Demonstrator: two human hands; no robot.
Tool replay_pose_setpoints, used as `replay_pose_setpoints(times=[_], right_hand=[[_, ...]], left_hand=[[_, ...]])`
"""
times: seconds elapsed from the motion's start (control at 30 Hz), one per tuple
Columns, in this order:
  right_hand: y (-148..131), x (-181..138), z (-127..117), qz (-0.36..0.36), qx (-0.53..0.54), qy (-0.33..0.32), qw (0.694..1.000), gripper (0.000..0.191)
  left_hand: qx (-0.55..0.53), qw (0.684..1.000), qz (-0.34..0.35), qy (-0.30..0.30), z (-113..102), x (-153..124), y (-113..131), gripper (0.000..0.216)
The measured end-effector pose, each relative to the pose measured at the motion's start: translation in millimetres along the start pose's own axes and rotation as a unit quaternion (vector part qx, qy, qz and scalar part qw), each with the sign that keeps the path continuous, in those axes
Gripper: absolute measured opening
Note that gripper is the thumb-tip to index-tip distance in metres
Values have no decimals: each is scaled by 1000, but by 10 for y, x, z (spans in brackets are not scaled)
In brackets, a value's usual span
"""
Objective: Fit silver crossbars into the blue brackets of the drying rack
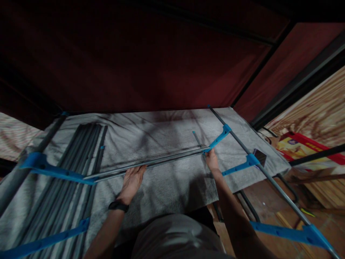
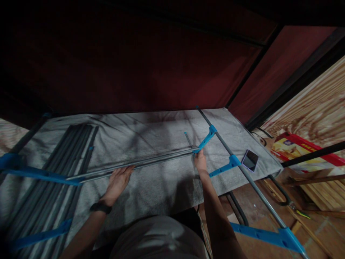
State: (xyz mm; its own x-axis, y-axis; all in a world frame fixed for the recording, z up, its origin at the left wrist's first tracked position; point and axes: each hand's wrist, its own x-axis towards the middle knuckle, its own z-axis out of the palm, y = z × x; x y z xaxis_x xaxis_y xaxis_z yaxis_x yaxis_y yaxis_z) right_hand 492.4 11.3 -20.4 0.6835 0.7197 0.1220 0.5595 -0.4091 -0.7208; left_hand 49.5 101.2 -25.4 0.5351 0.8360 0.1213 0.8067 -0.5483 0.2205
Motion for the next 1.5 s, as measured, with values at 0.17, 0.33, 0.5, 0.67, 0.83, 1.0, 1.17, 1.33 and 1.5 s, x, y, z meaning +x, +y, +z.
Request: replay_pose_setpoints(times=[0.17,0.33,0.5,0.67,0.83,1.0,1.17,1.33,1.5], right_hand=[[-85,5,-31,12,-4,-1,1000,36],[-116,-18,-53,19,-7,-9,1000,37],[-152,-14,-55,24,-12,-4,1000,34],[-163,-20,-61,22,-14,-4,1000,34],[-145,-5,-60,19,-14,-11,1000,39],[-134,-7,-67,14,-11,-19,1000,43],[-146,-15,-77,18,-16,-24,999,42],[-148,-12,-59,30,-29,-25,999,45],[-143,-35,-6,45,-46,-13,998,46]], left_hand=[[-24,1000,-2,7,-14,4,25,47],[-27,1000,-6,12,-25,-12,34,46],[-31,999,13,25,-11,-41,24,49],[-37,999,13,19,3,-34,2,50],[-35,999,11,16,-5,-29,-14,48],[-35,999,12,10,-16,-30,-1,48],[-44,999,3,6,-18,-31,0,48],[-58,998,11,8,-26,-28,-13,48],[-62,998,9,-5,-16,-10,-26,48]])
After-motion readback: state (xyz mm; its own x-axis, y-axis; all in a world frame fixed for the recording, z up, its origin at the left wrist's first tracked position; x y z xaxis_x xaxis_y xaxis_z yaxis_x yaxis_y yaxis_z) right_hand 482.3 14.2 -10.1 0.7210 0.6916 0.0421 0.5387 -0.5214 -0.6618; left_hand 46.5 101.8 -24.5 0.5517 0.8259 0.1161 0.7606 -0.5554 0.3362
